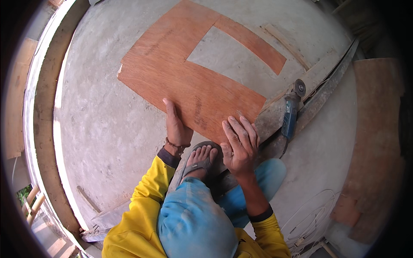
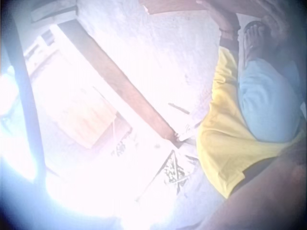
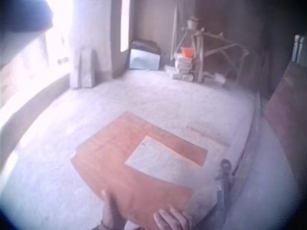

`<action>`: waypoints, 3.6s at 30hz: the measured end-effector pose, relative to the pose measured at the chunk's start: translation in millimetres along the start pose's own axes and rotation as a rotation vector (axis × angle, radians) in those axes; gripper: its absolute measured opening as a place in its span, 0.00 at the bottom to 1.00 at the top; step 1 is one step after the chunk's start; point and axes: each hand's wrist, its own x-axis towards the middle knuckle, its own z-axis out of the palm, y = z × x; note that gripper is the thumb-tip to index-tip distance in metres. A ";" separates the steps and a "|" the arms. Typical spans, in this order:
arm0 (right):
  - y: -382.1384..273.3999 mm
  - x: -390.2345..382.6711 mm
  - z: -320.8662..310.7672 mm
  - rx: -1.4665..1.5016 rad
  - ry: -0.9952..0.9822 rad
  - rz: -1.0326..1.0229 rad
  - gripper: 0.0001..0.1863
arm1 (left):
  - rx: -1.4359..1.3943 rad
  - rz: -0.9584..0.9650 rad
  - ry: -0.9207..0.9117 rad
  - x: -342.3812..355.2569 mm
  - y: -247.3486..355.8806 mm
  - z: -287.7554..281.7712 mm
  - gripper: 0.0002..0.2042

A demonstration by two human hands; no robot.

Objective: The person uses a chisel and hammer to split a small wooden block, then moves to a large plywood sheet on the floor. They use an angle grinder to cut a rectangular shape out of the plywood, then inspect the cut piece.

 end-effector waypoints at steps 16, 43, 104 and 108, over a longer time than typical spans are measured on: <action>6.8 -13.6 3.9 1.073 0.066 0.807 0.22 | -0.012 -0.073 -0.038 15.9 -22.1 -14.7 0.39; -14.7 -13.8 29.5 0.425 -0.014 0.254 0.21 | 0.006 -0.480 -0.047 92.7 -69.7 -53.7 0.34; 35.1 -12.8 89.0 0.933 -0.204 0.764 0.14 | 0.479 -0.158 -0.465 42.8 -69.7 -15.9 0.45; 35.3 -8.6 88.8 0.934 -0.190 0.741 0.13 | 0.513 -0.177 -0.450 47.6 -65.6 -14.3 0.42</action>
